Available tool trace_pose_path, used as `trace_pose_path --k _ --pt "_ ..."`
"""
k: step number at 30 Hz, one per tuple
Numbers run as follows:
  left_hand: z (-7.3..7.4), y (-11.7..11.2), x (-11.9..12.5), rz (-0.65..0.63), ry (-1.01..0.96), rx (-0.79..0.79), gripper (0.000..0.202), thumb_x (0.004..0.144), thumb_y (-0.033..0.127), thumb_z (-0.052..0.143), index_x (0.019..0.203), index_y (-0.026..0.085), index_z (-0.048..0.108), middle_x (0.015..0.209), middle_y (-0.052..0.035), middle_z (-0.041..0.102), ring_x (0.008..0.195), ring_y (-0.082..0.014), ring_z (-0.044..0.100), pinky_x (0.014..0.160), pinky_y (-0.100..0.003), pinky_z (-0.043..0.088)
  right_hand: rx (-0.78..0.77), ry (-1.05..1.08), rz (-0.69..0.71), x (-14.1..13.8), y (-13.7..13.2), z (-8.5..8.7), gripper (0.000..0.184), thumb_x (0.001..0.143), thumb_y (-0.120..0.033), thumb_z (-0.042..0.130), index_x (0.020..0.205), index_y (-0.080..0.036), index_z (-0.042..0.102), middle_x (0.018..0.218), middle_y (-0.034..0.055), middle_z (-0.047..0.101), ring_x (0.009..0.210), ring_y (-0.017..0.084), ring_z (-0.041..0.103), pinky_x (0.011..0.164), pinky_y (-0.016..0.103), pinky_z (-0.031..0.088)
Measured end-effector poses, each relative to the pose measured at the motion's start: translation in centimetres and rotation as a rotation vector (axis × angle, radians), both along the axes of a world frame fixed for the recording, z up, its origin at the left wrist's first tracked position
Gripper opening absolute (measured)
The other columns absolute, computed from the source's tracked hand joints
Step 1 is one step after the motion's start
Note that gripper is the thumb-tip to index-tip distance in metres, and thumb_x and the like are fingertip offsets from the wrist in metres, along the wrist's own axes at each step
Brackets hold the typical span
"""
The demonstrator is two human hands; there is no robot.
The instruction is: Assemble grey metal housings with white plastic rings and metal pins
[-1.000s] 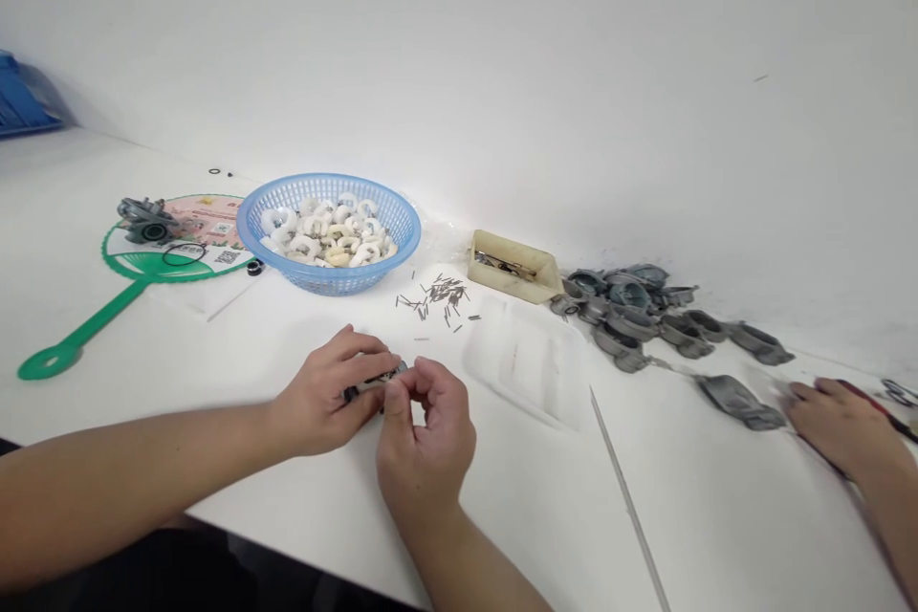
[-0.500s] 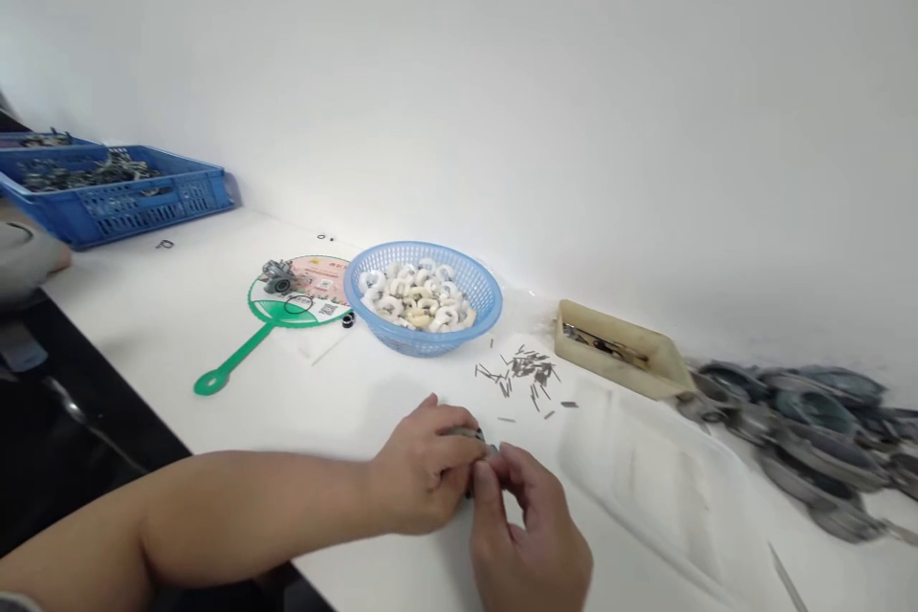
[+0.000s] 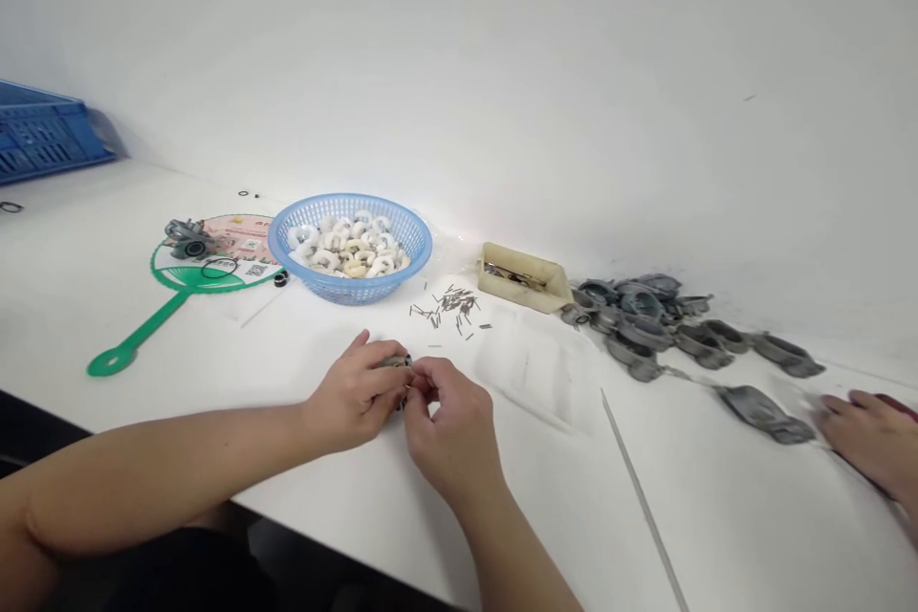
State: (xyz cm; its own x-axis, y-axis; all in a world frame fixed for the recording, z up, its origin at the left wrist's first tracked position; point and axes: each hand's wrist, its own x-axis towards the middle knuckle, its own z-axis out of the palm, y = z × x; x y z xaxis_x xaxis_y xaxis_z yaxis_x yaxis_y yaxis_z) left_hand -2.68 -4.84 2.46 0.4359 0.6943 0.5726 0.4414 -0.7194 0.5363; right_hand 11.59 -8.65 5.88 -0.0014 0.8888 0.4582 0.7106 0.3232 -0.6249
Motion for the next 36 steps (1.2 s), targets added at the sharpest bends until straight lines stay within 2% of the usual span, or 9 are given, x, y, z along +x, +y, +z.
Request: trace_pose_path --k 3,5,7,10,14,17,23,29,36 --pt "-0.1 0.0 0.1 0.010 -0.010 0.012 0.023 0.084 0.018 0.043 0.081 0.021 0.065 0.092 -0.0039 0.062 0.082 -0.0180 0.059 0.091 -0.044 0.037 0.020 -0.046 0.024 0.1 -0.1 -0.1 0.015 0.075 -0.015 0.048 0.084 -0.020 0.058 0.065 -0.0006 0.062 0.056 0.013 0.056 0.053 0.025 0.045" --pt "-0.3 0.1 0.1 0.021 -0.044 0.011 0.021 0.084 0.019 0.045 0.089 0.022 0.066 0.094 -0.0047 0.063 0.083 -0.0185 0.060 0.092 -0.044 0.037 0.024 -0.013 0.002 0.0 -0.2 -0.3 0.018 0.075 -0.016 0.048 0.090 -0.020 0.058 0.064 -0.0013 0.059 0.055 0.013 0.055 0.051 0.024 0.044" --pt "-0.6 0.2 0.1 0.043 -0.097 0.010 0.023 0.083 0.022 0.050 0.102 0.022 0.063 0.099 -0.0063 0.065 0.090 -0.0209 0.060 0.096 -0.048 0.033 0.013 0.063 -0.042 -0.2 -0.4 -0.6 0.022 0.076 -0.017 0.048 0.095 -0.021 0.056 0.063 -0.0022 0.057 0.055 0.013 0.055 0.053 0.025 0.045" --pt "-1.2 0.5 0.2 0.077 -0.172 0.001 0.041 0.077 0.028 0.061 0.116 0.019 0.054 0.101 -0.0087 0.066 0.097 -0.0251 0.059 0.101 -0.055 0.028 -0.039 0.176 -0.123 -0.5 -0.7 -1.2 0.022 0.075 -0.022 0.049 0.096 -0.021 0.054 0.063 -0.0027 0.056 0.057 0.013 0.055 0.055 0.026 0.045" --pt "-1.2 0.7 0.1 0.079 -0.237 -0.059 0.051 0.068 0.031 0.071 0.114 0.018 0.053 0.095 -0.0073 0.067 0.090 -0.0243 0.059 0.091 -0.048 0.042 -0.127 0.316 -0.206 -0.5 -0.7 -1.5 0.026 0.071 -0.026 0.052 0.096 -0.020 0.054 0.063 -0.0022 0.057 0.059 0.015 0.056 0.055 0.027 0.043" --pt "-0.7 0.7 0.1 0.100 -0.254 -0.132 0.054 0.062 0.030 0.075 0.111 0.018 0.054 0.095 -0.0066 0.067 0.091 -0.0244 0.057 0.083 -0.043 0.046 -0.163 0.373 -0.260 -0.5 -0.5 -1.5 0.028 0.068 -0.028 0.054 0.095 -0.020 0.054 0.063 -0.0017 0.058 0.059 0.015 0.055 0.055 0.027 0.042" --pt "0.0 0.5 0.0 0.112 -0.252 -0.299 0.059 0.060 0.026 0.075 0.114 0.020 0.054 0.099 -0.0051 0.066 0.094 -0.0240 0.056 0.087 -0.043 0.044 -0.219 0.449 -0.281 -0.8 -0.2 -1.5 0.030 0.066 -0.027 0.054 0.095 -0.019 0.054 0.064 -0.0018 0.058 0.056 0.014 0.052 0.054 0.027 0.041" --pt "-0.5 0.7 0.2 0.085 -0.339 -0.482 0.062 0.062 0.025 0.076 0.119 0.022 0.052 0.106 -0.0046 0.064 0.103 -0.0243 0.055 0.093 -0.043 0.043 -0.244 0.486 -0.295 -1.0 -0.3 -1.2 0.028 0.066 -0.027 0.055 0.093 -0.020 0.055 0.061 -0.0033 0.057 0.053 0.012 0.050 0.051 0.026 0.040" --pt "-0.6 0.7 0.4 0.069 -0.399 -0.568 0.062 0.061 0.026 0.077 0.118 0.022 0.053 0.108 -0.0060 0.062 0.101 -0.0235 0.059 0.093 -0.041 0.045 -0.238 0.474 -0.335 -1.1 -0.6 -1.1 0.030 0.066 -0.026 0.055 0.095 -0.020 0.053 0.062 -0.0028 0.058 0.056 0.014 0.053 0.053 0.027 0.041"
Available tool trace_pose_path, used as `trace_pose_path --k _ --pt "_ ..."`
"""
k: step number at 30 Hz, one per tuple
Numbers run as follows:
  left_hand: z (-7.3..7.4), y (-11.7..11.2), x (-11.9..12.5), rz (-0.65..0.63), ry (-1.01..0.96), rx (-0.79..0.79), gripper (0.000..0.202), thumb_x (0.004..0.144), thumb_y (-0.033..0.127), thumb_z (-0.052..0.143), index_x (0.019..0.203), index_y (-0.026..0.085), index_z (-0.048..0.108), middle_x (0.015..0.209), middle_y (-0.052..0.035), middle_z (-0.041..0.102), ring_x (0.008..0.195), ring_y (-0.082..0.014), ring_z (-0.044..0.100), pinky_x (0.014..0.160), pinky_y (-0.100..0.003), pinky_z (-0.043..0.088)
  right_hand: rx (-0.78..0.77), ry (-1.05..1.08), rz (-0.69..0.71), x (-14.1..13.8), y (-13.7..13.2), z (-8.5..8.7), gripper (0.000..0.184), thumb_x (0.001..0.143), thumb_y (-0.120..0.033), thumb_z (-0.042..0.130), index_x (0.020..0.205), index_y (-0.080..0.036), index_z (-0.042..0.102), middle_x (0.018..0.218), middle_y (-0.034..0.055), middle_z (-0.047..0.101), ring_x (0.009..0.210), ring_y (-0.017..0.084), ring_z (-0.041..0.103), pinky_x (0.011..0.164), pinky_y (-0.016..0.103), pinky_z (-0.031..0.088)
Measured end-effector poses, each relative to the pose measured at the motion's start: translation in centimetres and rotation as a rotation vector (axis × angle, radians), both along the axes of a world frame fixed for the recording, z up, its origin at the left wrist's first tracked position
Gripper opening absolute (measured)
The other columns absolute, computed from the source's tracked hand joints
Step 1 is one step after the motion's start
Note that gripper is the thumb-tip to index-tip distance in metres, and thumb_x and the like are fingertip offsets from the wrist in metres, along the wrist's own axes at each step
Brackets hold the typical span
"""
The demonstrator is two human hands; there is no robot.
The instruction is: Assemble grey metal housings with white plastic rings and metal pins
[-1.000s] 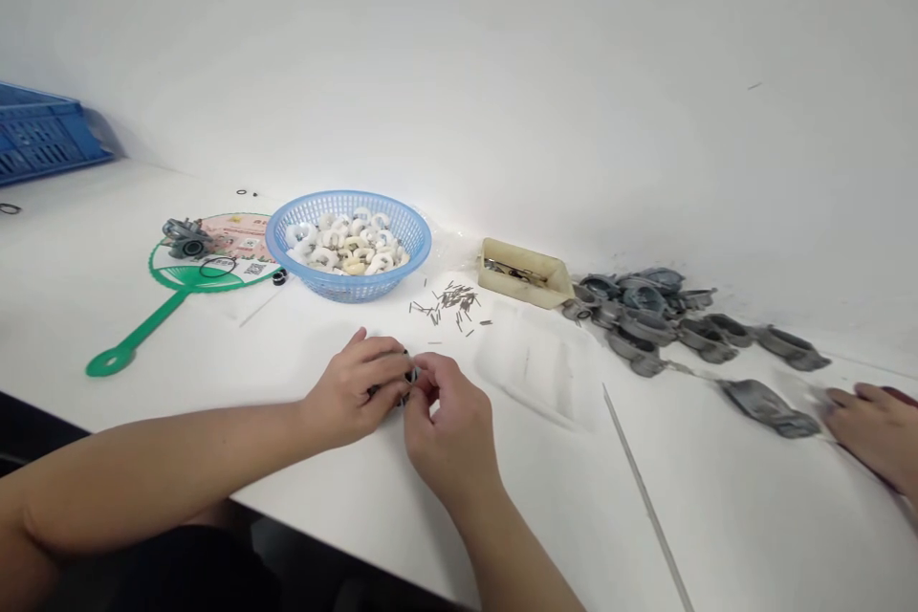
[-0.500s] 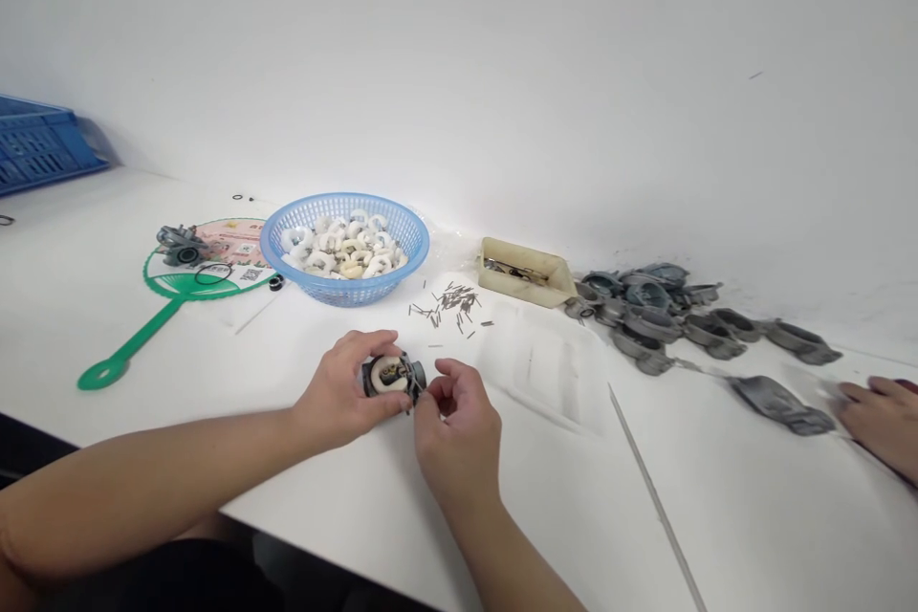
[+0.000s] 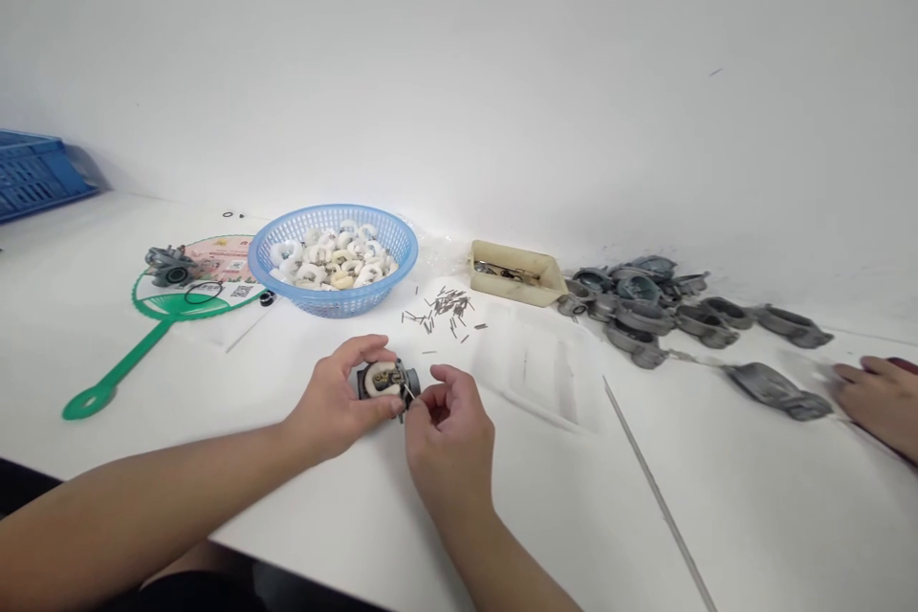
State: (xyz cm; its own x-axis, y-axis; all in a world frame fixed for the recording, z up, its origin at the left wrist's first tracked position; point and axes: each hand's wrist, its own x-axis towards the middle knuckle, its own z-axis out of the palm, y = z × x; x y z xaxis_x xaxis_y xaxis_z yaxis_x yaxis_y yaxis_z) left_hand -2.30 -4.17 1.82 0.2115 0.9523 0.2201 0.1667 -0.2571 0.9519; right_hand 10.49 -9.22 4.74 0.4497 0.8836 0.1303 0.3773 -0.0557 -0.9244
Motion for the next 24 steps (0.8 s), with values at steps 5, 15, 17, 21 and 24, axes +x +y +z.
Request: trace_pose_path --k 5,15,17,21,24 --pt "0.18 -0.08 -0.03 -0.007 -0.018 -0.018 0.063 0.059 0.025 0.078 0.116 0.020 0.053 0.108 -0.0070 0.062 0.099 -0.0228 0.060 0.091 -0.039 0.047 0.030 -0.031 -0.021 -0.44 -0.06 -0.24 0.033 0.066 -0.025 0.053 0.098 -0.020 0.051 0.061 -0.0031 0.057 0.057 0.016 0.054 0.056 0.029 0.043" --pt "-0.11 -0.01 0.12 0.011 -0.009 0.013 0.063 0.058 0.025 0.078 0.115 0.019 0.052 0.105 -0.0069 0.063 0.096 -0.0211 0.060 0.088 -0.037 0.048 0.077 -0.018 -0.061 -0.51 0.08 -0.65 0.036 0.067 -0.026 0.056 0.102 -0.020 0.049 0.065 -0.0022 0.059 0.059 0.016 0.056 0.059 0.031 0.044" --pt "-0.16 -0.02 0.13 0.011 -0.018 0.008 0.064 0.058 0.024 0.079 0.115 0.019 0.051 0.105 -0.0073 0.063 0.096 -0.0213 0.061 0.088 -0.038 0.048 0.079 -0.015 -0.063 -0.55 0.09 -0.63 0.036 0.067 -0.026 0.056 0.102 -0.020 0.049 0.065 -0.0024 0.058 0.058 0.016 0.056 0.059 0.031 0.044" --pt "0.13 -0.07 0.08 0.006 -0.021 0.006 0.064 0.057 0.023 0.078 0.116 0.019 0.052 0.105 -0.0071 0.063 0.095 -0.0209 0.060 0.088 -0.038 0.048 0.080 -0.001 -0.057 -0.59 0.09 -0.62 0.036 0.067 -0.027 0.056 0.102 -0.020 0.048 0.066 -0.0024 0.058 0.059 0.016 0.056 0.059 0.031 0.044" --pt "0.33 -0.04 0.01 -0.003 -0.009 -0.005 0.063 0.057 0.021 0.078 0.115 0.019 0.053 0.104 -0.0065 0.062 0.094 -0.0203 0.060 0.087 -0.038 0.048 0.057 0.010 -0.053 -0.56 0.08 -0.63 0.037 0.067 -0.027 0.056 0.103 -0.021 0.048 0.065 -0.0032 0.057 0.058 0.016 0.055 0.059 0.031 0.044"
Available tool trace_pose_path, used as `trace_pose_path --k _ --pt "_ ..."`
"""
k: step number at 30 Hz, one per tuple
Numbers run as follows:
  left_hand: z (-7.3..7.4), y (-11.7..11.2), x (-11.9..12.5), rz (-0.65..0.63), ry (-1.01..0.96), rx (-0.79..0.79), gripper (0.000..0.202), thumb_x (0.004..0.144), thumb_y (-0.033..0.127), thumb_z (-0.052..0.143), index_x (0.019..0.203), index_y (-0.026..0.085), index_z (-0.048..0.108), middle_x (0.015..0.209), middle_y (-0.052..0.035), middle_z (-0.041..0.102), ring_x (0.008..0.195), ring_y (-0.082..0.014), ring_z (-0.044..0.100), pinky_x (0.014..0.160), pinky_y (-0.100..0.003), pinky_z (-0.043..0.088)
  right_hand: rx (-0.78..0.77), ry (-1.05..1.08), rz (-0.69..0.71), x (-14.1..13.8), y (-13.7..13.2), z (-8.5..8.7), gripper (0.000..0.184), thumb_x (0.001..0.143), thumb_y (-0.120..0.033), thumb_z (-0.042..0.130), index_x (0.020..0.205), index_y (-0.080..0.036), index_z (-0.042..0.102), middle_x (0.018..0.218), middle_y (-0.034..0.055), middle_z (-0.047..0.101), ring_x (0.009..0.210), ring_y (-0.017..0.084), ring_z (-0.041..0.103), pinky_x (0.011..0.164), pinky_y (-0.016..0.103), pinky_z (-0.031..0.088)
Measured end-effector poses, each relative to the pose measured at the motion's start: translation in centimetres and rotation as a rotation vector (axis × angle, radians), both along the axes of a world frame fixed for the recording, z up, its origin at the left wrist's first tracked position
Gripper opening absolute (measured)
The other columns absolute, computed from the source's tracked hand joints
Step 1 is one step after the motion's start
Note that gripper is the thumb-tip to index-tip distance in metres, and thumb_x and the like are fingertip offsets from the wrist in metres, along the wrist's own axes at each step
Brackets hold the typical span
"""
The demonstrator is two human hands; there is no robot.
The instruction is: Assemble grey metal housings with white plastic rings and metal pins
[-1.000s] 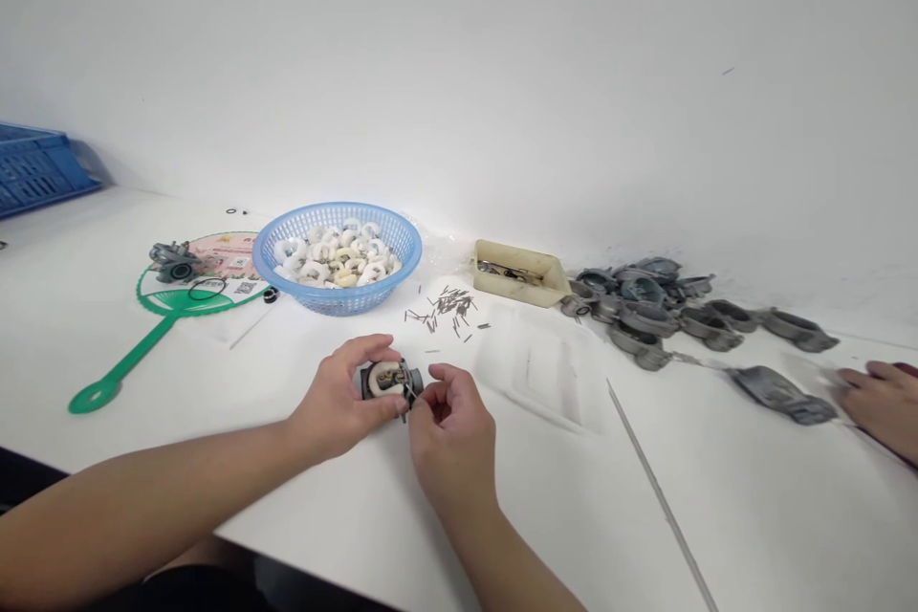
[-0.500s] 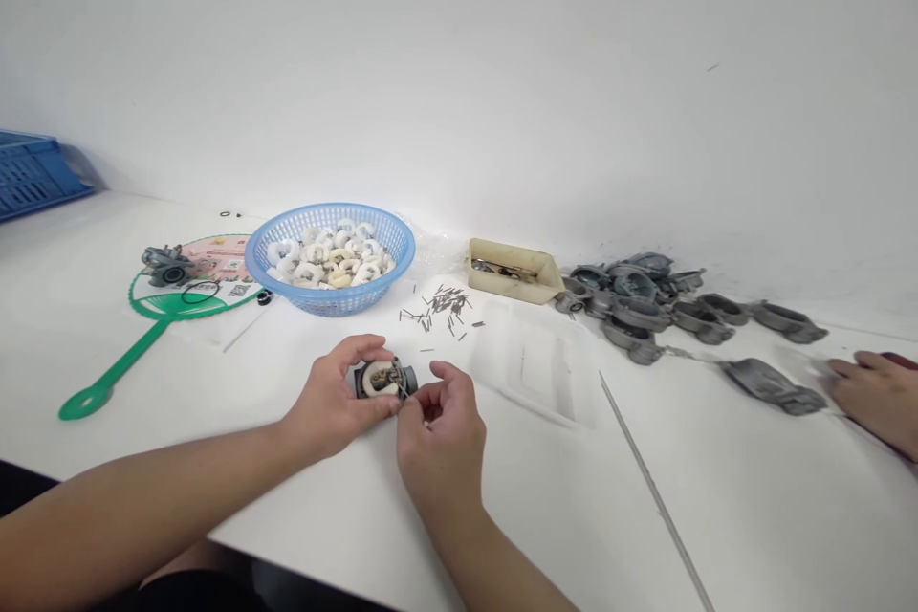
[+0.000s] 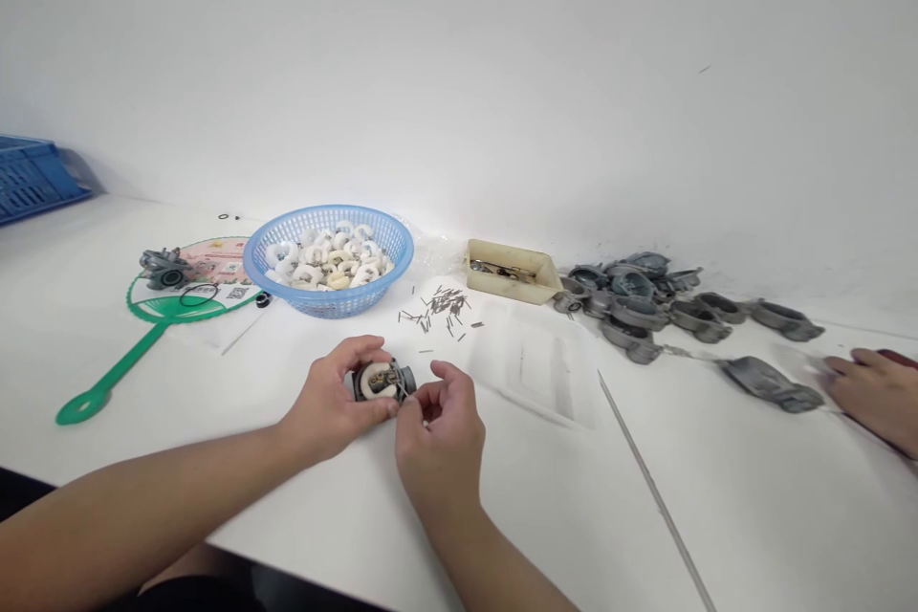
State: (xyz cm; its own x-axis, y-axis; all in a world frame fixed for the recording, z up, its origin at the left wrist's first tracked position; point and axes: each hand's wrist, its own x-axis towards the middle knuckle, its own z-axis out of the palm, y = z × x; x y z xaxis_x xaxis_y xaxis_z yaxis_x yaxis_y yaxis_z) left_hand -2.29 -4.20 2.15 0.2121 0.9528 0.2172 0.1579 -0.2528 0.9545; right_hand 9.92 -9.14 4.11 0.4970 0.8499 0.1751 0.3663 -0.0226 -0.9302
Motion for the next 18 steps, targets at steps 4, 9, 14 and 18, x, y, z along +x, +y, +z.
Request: trace_pose_path --k 4,9,14,18 --pt "-0.24 0.15 0.03 -0.022 -0.045 -0.033 0.065 0.056 0.022 0.079 0.115 0.019 0.053 0.104 -0.0065 0.061 0.093 -0.0197 0.060 0.085 -0.035 0.049 0.016 -0.004 -0.012 -0.09 -0.04 0.02 0.037 0.066 -0.026 0.055 0.101 -0.020 0.048 0.062 -0.0037 0.057 0.056 0.015 0.055 0.057 0.030 0.044" --pt "-0.48 0.34 0.11 -0.077 -0.135 -0.079 0.068 0.052 0.022 0.082 0.114 0.018 0.052 0.101 -0.0053 0.059 0.089 -0.0177 0.060 0.079 -0.030 0.051 0.039 -0.017 -0.023 -0.22 -0.06 -0.01 0.036 0.066 -0.026 0.055 0.101 -0.020 0.049 0.061 -0.0037 0.057 0.055 0.016 0.055 0.056 0.030 0.043" --pt "-0.55 0.54 -0.04 -0.112 -0.138 -0.073 0.069 0.052 0.025 0.084 0.113 0.019 0.053 0.102 -0.0052 0.059 0.087 -0.0172 0.060 0.076 -0.029 0.051 0.040 -0.010 -0.021 -0.15 0.00 -0.14 0.037 0.065 -0.026 0.054 0.101 -0.020 0.048 0.062 -0.0033 0.058 0.056 0.016 0.055 0.057 0.030 0.044" --pt "-0.68 0.67 -0.11 -0.106 -0.108 -0.044 0.071 0.051 0.027 0.084 0.114 0.020 0.053 0.102 -0.0052 0.059 0.086 -0.0170 0.060 0.075 -0.028 0.051 0.035 -0.012 -0.029 -0.19 0.09 -0.11 0.037 0.065 -0.026 0.054 0.101 -0.020 0.048 0.062 -0.0032 0.057 0.056 0.016 0.055 0.057 0.031 0.044"
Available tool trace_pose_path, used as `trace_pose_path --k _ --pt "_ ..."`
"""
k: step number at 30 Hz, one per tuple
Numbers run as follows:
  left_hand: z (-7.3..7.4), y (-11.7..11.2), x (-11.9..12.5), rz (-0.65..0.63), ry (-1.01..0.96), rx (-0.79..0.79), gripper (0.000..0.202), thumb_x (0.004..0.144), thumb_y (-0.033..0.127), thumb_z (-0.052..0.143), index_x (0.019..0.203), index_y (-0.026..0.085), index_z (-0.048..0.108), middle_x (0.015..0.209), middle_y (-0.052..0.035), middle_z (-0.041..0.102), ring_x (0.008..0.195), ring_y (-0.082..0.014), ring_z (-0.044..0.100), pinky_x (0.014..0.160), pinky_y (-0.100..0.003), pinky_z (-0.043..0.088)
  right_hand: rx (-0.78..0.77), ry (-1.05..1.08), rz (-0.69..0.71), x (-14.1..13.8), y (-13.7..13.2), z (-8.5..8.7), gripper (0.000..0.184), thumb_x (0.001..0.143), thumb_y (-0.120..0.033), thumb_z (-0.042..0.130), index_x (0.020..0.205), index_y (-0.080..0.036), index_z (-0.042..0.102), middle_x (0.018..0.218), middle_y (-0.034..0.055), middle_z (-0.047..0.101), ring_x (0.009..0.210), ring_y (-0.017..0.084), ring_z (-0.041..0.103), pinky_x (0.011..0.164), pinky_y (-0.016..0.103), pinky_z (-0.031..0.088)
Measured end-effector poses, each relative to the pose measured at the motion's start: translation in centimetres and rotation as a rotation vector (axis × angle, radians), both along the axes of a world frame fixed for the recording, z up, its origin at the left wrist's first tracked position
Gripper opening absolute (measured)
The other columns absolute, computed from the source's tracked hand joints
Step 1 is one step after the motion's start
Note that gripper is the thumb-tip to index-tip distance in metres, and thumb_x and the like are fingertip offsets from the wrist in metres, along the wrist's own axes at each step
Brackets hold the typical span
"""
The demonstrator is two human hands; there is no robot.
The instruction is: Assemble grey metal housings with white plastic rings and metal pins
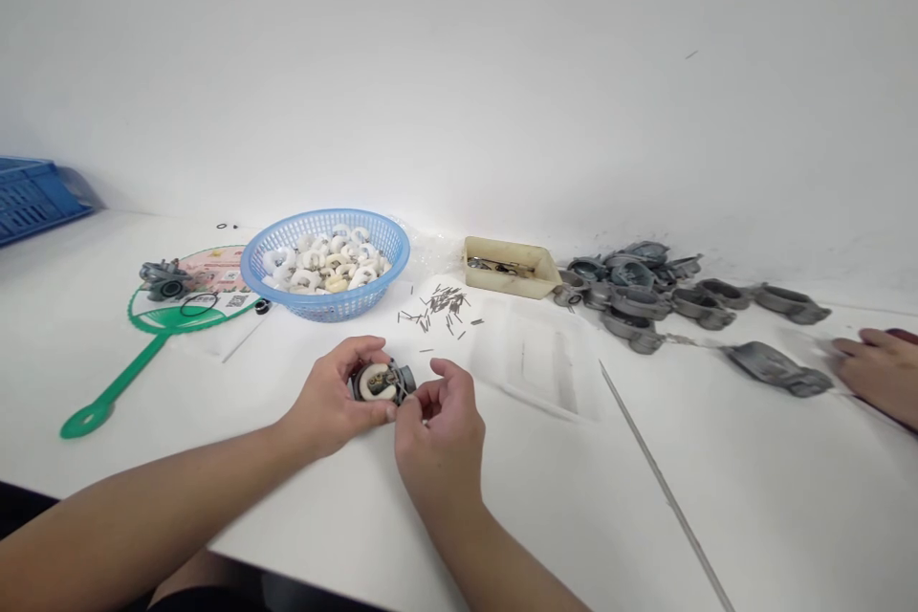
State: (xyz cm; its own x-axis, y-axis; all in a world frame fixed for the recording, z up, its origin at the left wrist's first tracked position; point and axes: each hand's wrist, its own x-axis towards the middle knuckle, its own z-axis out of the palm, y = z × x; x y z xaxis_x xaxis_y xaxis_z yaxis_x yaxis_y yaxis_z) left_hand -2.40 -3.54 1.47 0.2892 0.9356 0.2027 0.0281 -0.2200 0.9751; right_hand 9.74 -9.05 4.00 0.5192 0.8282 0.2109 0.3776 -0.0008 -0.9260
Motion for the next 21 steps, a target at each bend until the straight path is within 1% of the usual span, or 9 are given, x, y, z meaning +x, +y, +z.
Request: trace_pose_path --k 5,9,13,17,21 --pt "0.24 -0.12 0.04 0.043 0.059 0.017 0.070 0.050 0.027 0.084 0.113 0.019 0.054 0.099 -0.0044 0.059 0.084 -0.0166 0.060 0.075 -0.029 0.051 -0.001 0.004 -0.017 -0.14 0.09 0.30 0.035 0.065 -0.025 0.053 0.099 -0.020 0.049 0.061 -0.0031 0.057 0.053 0.015 0.053 0.055 0.030 0.043" --pt "0.51 -0.40 0.16 0.110 0.136 0.045 0.071 0.048 0.026 0.084 0.113 0.019 0.055 0.100 -0.0046 0.060 0.087 -0.0185 0.060 0.079 -0.033 0.051 -0.025 0.024 -0.023 -0.25 0.03 0.54 0.035 0.065 -0.024 0.053 0.099 -0.021 0.049 0.061 -0.0036 0.057 0.053 0.015 0.053 0.055 0.029 0.043" --pt "0.70 -0.63 0.30 0.163 0.217 0.085 0.064 0.049 0.026 0.082 0.109 0.021 0.058 0.098 -0.0042 0.061 0.088 -0.0200 0.060 0.081 -0.036 0.051 0.000 0.058 -0.029 -0.38 -0.04 0.44 0.033 0.067 -0.024 0.054 0.099 -0.021 0.048 0.063 -0.0024 0.058 0.057 0.016 0.056 0.056 0.030 0.044" --pt "0.80 -0.66 0.35 0.179 0.233 0.103 0.062 0.051 0.028 0.082 0.108 0.021 0.058 0.097 -0.0039 0.063 0.087 -0.0207 0.061 0.081 -0.038 0.051 0.020 0.104 -0.038 -0.47 0.02 0.23 0.033 0.068 -0.025 0.055 0.099 -0.021 0.046 0.064 -0.0024 0.057 0.058 0.016 0.057 0.057 0.030 0.045" --pt "0.94 -0.76 0.43 0.206 0.250 0.119 0.059 0.051 0.025 0.080 0.106 0.021 0.058 0.094 -0.0030 0.063 0.086 -0.0208 0.061 0.080 -0.038 0.052 0.015 0.095 -0.043 -0.47 0.16 0.19 0.032 0.067 -0.024 0.055 0.098 -0.021 0.047 0.063 -0.0025 0.057 0.057 0.016 0.056 0.057 0.030 0.046"
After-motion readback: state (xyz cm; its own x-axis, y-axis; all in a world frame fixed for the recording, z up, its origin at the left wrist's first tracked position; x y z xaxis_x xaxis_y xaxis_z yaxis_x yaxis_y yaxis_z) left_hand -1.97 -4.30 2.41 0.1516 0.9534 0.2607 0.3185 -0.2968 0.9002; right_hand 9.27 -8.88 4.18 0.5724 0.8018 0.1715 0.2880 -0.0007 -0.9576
